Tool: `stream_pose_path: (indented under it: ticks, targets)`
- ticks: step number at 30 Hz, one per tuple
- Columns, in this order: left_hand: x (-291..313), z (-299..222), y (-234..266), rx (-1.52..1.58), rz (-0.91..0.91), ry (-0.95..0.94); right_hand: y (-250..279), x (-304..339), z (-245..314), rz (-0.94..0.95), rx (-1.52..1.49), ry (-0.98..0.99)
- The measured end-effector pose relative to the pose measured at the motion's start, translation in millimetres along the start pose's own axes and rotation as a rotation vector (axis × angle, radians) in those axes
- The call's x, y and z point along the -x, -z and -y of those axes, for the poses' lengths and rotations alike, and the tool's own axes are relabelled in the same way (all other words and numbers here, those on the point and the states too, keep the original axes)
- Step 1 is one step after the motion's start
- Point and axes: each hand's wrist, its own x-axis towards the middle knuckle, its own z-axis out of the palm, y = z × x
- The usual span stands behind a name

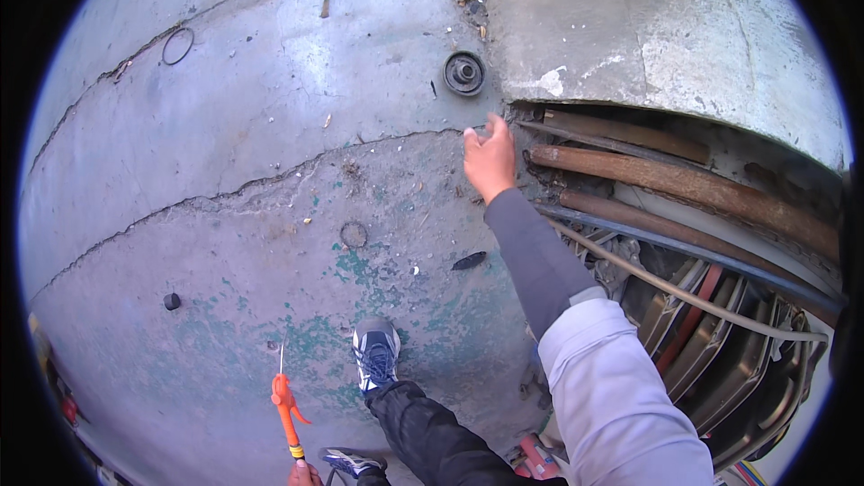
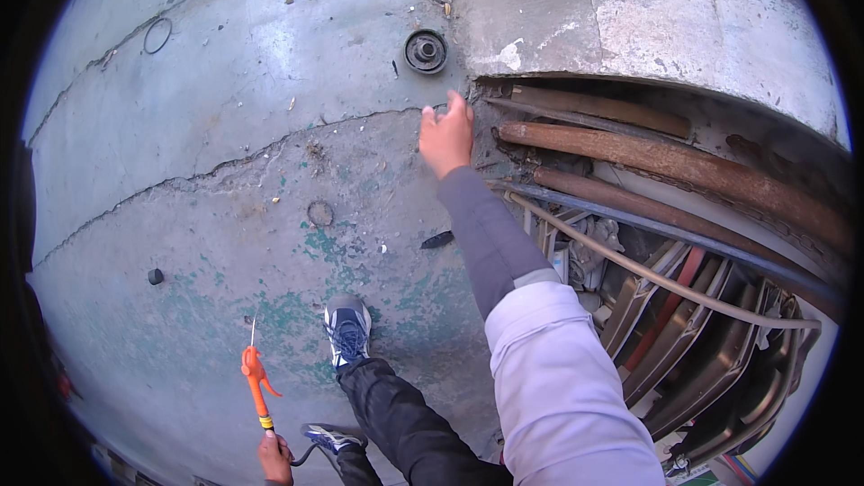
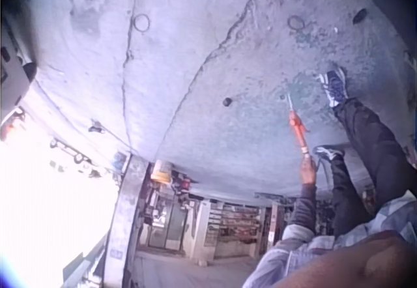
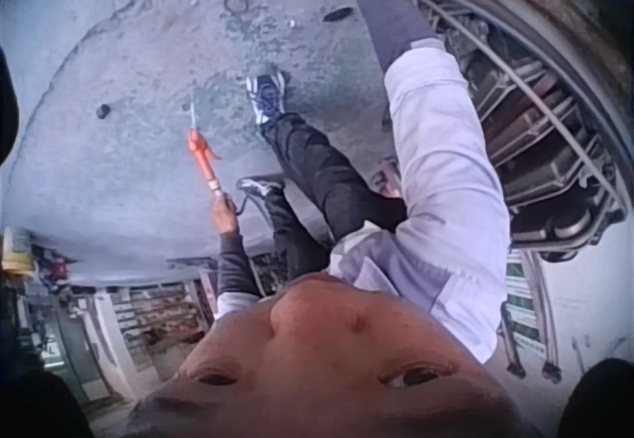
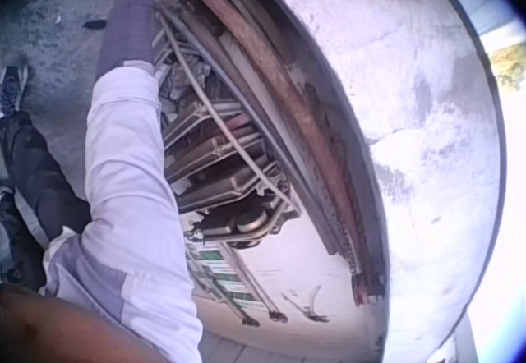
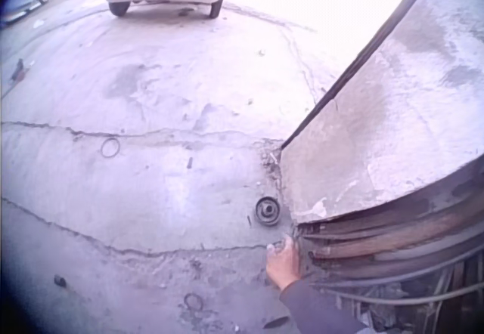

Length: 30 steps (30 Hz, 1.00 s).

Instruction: The person uses an air nozzle connected to a hose to blow dust and debris off a metal ramp and the surrounding workshop floor. They move around the area, directing the airflow at various spots including the ramp surface, floor, and equipment base.

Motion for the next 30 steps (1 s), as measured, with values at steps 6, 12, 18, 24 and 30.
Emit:
stream_pose_path:
  ticks: [6,12,18,24,30]
  targets:
    - [-2.5,1.2,4.4,0.077,0.050,0.097,-21.9,-53.7,49.8,-0.011,0.341,0.114]
    - [-5.6,8.6,-0.1,0.590,-0.049,0.287,-15.4,-44.7,61.3,-0.040,0.377,0.124]
    - [13.5,21.4,5.7,0.648,-0.102,0.234,-8.2,112.8,12.1,-0.042,0.042,0.069]
    - [19.0,50.7,13.6,0.608,-0.039,0.106,37.3,294.5,-74.8,-0.119,0.073,-0.220]
    - [10.2,83.4,23.4,0.603,-0.006,-0.047,129.6,374.6,-120.1,-0.251,-0.785,-0.727]
